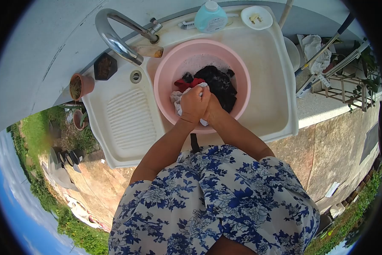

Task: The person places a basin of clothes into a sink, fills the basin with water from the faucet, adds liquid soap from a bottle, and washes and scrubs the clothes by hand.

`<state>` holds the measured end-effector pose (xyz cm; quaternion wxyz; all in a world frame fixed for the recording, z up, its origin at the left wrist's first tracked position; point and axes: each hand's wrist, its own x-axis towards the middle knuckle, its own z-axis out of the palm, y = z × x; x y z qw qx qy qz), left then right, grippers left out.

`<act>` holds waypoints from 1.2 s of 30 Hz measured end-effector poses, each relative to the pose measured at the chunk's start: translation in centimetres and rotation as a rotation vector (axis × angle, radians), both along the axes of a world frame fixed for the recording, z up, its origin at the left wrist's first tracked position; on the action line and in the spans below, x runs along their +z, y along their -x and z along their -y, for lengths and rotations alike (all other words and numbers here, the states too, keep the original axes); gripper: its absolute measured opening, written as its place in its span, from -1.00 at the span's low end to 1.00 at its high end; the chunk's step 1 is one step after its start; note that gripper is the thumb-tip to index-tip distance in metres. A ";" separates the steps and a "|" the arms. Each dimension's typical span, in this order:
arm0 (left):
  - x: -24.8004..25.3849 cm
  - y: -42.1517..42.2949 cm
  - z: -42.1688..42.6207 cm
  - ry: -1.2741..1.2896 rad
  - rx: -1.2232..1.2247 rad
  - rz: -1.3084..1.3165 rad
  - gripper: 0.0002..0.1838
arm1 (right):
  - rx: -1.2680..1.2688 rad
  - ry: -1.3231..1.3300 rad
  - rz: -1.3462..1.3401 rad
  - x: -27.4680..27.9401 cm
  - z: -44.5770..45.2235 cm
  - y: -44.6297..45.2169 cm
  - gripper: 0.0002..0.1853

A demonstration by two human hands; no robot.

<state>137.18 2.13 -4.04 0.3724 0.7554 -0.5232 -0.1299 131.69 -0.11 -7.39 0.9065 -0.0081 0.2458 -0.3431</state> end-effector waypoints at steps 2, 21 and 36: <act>-1.3 -4.0 2.3 -0.263 0.265 -0.212 -0.59 | 0.337 -0.185 -0.365 1.8 -0.5 0.0 -0.75; -13.6 -6.4 7.2 -0.683 -0.460 0.487 -0.17 | 0.680 1.554 -1.809 -12.4 8.5 2.0 -0.43; -16.3 -7.4 6.7 -0.532 -0.403 0.151 -0.36 | 0.864 1.183 -1.516 -11.9 9.3 4.5 -0.47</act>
